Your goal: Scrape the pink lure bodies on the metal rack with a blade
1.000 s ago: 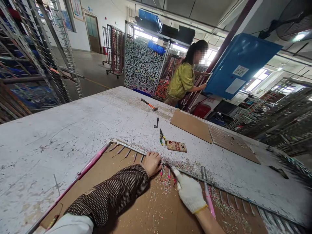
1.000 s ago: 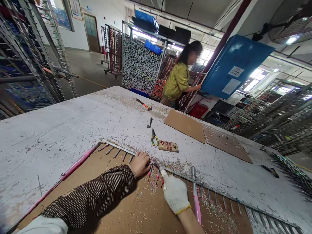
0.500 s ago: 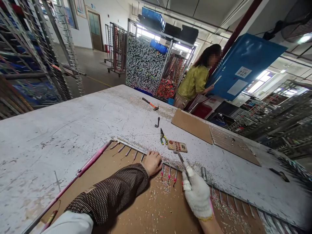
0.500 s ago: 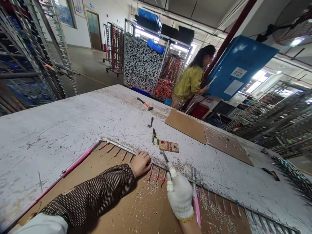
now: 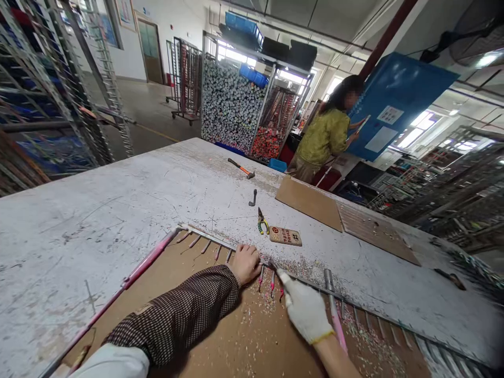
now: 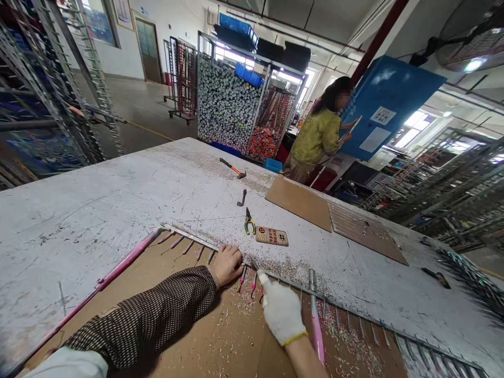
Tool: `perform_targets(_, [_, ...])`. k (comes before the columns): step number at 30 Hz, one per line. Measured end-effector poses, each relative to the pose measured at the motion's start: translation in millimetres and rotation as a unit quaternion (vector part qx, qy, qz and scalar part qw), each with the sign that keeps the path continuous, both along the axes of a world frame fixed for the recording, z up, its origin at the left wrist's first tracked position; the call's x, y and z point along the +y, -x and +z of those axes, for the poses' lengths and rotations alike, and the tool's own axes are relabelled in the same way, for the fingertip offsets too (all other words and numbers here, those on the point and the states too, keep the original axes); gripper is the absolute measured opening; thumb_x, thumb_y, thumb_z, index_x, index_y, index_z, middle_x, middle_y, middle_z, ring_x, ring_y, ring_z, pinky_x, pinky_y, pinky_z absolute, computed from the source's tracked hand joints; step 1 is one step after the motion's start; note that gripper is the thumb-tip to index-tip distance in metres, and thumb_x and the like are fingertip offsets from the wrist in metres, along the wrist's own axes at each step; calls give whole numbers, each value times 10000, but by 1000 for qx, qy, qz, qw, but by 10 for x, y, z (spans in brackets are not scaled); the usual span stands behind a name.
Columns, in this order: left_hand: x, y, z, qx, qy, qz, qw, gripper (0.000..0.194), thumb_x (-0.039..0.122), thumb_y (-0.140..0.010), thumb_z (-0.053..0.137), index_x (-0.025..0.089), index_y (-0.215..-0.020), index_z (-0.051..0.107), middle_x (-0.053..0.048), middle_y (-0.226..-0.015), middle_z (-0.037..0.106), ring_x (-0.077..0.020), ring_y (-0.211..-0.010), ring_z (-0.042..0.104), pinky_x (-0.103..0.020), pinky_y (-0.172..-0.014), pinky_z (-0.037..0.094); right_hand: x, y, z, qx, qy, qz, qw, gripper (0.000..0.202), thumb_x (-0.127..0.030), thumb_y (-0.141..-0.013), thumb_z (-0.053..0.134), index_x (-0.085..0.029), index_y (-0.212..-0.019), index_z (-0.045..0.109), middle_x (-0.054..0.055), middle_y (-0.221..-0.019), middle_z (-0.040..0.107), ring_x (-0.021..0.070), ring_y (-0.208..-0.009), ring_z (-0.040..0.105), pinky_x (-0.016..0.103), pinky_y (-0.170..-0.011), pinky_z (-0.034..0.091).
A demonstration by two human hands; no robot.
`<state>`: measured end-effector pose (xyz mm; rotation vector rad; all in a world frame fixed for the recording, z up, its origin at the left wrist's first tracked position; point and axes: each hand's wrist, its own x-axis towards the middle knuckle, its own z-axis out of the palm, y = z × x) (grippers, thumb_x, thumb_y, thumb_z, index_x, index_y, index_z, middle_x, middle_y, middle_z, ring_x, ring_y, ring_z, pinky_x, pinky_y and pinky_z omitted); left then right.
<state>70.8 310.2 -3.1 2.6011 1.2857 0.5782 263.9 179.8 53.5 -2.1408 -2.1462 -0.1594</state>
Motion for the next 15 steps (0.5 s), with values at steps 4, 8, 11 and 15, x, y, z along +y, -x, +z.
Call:
perform_targets(4, [-1,3,15,0,-4,-9,1000,136,323,-881,592,191,-853,582,-86,-1004,634,-259,-1006,538,-435,-931,332,-3,-20,49,28,-51,8,998,502,-192,-934,442,-282,-1418,539,50,-1001,754,186,-820,697,254,-704,493])
perform_targets(8, [-9,11,55,4,-2,-10,1000,121,300,-896,561,188,-860,588,-87,-1010,634,-258,-1009,534,-435,-933,333,2,-35,18,63,-156,-4,986,461,-253,-975,401,-195,-1404,556,103,-993,749,193,-819,688,268,-739,503])
perform_targets(11, [-9,11,66,5,7,-8,1000,133,315,-887,573,185,-865,592,-90,-1011,635,-263,-1005,533,-442,-926,338,23,-33,-29,16,-15,19,1000,499,-168,-908,444,-273,-1374,587,53,-882,754,186,-735,691,263,-692,504])
perform_targets(15, [-2,8,52,10,3,-11,1000,137,316,-883,577,181,-868,597,-91,-1017,635,-265,-1008,531,-448,-931,338,22,-64,39,78,-95,-14,992,450,-270,-976,387,-265,-1388,569,62,-1099,745,186,-939,701,277,-846,509])
